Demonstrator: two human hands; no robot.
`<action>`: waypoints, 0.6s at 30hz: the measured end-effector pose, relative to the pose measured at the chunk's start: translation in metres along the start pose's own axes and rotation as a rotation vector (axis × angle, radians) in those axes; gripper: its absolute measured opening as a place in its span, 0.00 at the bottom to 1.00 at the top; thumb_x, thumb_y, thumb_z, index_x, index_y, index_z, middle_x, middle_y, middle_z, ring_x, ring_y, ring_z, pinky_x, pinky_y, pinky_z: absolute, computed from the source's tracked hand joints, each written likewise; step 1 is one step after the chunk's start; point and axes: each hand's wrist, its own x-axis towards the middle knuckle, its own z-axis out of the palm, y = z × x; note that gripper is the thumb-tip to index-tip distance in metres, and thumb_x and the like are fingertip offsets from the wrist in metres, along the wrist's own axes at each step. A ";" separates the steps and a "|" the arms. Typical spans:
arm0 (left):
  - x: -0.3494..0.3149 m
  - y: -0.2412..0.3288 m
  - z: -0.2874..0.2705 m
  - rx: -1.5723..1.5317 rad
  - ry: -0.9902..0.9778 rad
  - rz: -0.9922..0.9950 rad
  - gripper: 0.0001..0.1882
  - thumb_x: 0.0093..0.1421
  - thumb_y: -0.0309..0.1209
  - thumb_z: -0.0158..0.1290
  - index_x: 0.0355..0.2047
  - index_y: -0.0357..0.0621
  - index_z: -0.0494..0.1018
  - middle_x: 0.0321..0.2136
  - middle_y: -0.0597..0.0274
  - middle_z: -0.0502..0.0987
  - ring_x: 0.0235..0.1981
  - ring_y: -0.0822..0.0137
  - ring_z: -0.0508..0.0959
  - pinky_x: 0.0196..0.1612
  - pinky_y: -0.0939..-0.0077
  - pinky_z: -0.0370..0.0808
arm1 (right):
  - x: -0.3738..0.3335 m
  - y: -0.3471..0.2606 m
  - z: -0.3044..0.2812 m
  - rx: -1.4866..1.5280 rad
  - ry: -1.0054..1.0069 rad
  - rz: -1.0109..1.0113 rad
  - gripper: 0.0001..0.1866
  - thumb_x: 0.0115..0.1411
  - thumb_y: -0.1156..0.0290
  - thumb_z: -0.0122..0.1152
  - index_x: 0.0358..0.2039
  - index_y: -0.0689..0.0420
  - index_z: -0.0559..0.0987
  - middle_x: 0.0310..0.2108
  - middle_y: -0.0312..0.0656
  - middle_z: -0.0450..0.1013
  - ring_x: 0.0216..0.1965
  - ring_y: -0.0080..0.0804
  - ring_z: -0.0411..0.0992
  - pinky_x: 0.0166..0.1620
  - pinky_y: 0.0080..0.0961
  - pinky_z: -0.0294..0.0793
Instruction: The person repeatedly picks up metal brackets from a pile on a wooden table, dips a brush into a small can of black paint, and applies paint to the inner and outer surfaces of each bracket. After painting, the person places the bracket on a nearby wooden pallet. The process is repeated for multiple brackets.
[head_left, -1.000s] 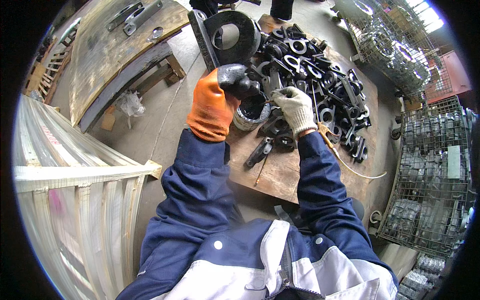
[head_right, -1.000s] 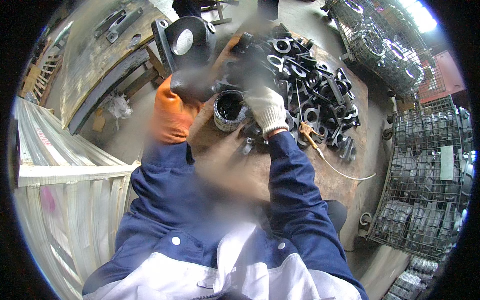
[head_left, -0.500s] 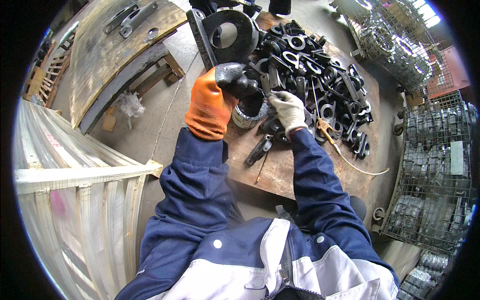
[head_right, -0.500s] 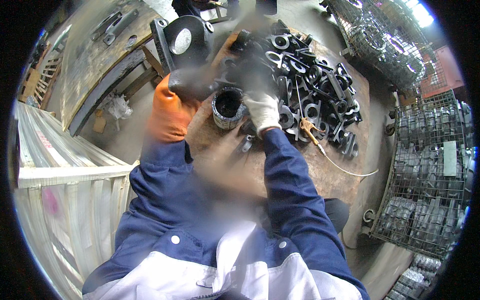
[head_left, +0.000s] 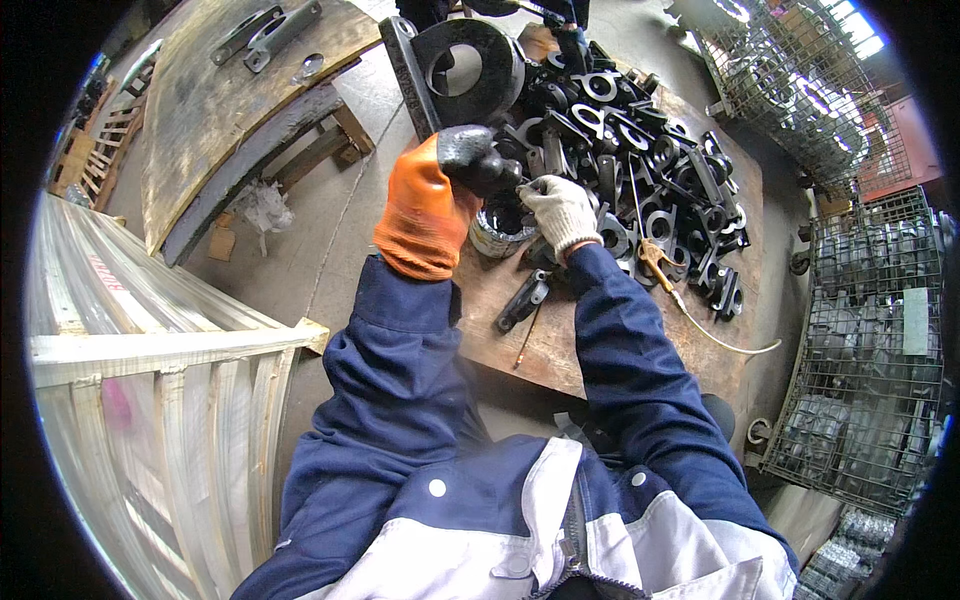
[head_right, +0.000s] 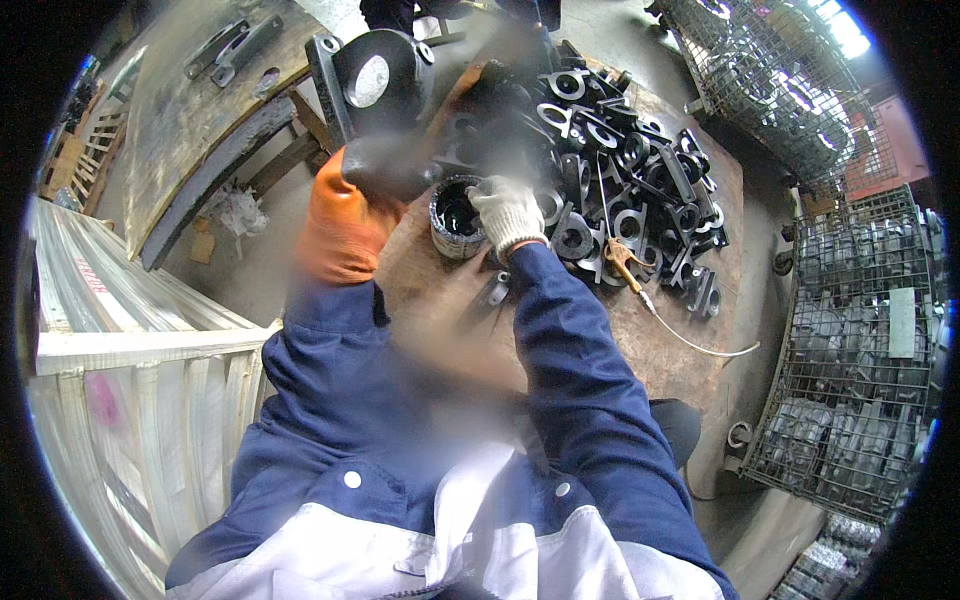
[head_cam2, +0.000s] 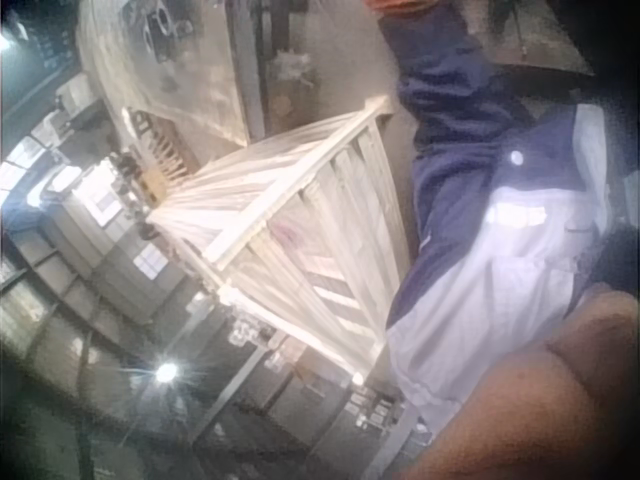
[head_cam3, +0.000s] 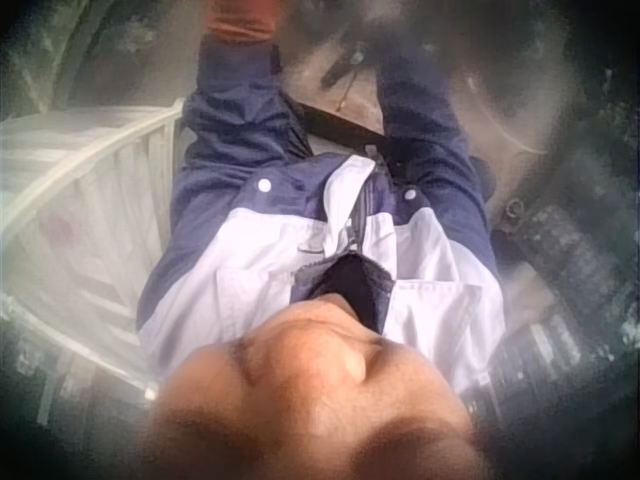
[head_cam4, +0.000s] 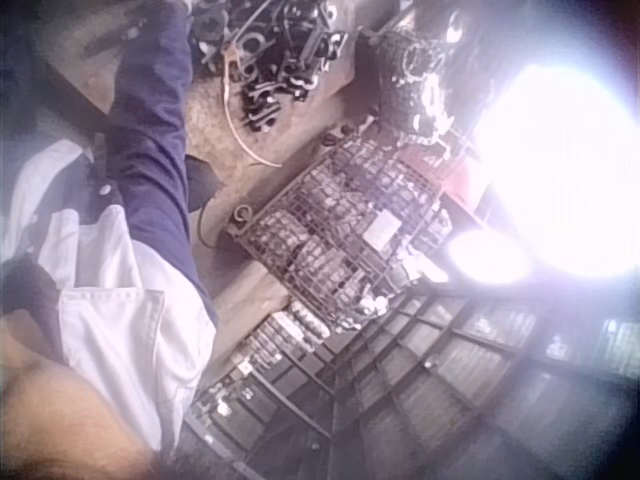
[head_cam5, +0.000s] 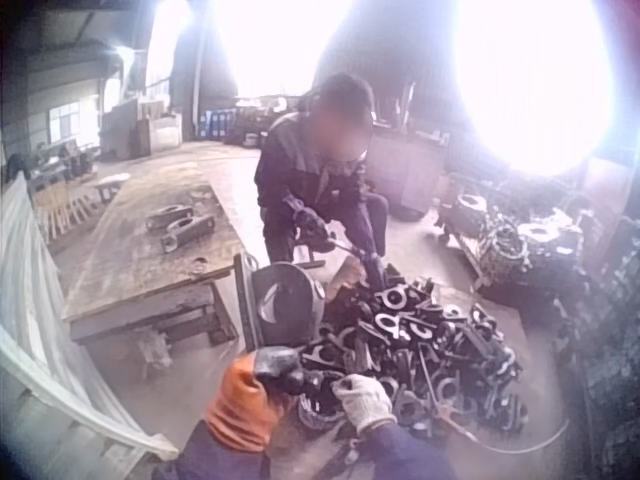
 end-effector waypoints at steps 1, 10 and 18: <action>0.000 0.000 0.000 0.024 0.002 0.018 0.10 0.61 0.18 0.49 0.42 0.32 0.77 0.35 0.56 0.81 0.34 0.67 0.82 0.42 0.73 0.82 | 0.000 0.000 -0.001 0.044 0.015 0.032 0.18 0.57 0.53 0.65 0.36 0.55 0.85 0.31 0.48 0.80 0.33 0.43 0.79 0.39 0.33 0.76; 0.003 0.007 0.001 -0.380 0.087 -0.189 0.10 0.65 0.22 0.47 0.43 0.32 0.76 0.34 0.56 0.80 0.34 0.67 0.81 0.41 0.72 0.82 | 0.007 0.011 0.013 0.189 0.245 -0.019 0.13 0.56 0.63 0.67 0.38 0.56 0.85 0.28 0.40 0.81 0.28 0.25 0.77 0.34 0.23 0.76; 0.000 0.002 0.002 -0.120 0.017 -0.066 0.10 0.64 0.20 0.47 0.42 0.31 0.76 0.33 0.57 0.80 0.34 0.69 0.81 0.42 0.73 0.82 | 0.002 0.014 0.005 0.029 0.033 -0.015 0.14 0.58 0.60 0.68 0.41 0.53 0.85 0.29 0.37 0.81 0.30 0.23 0.78 0.37 0.21 0.76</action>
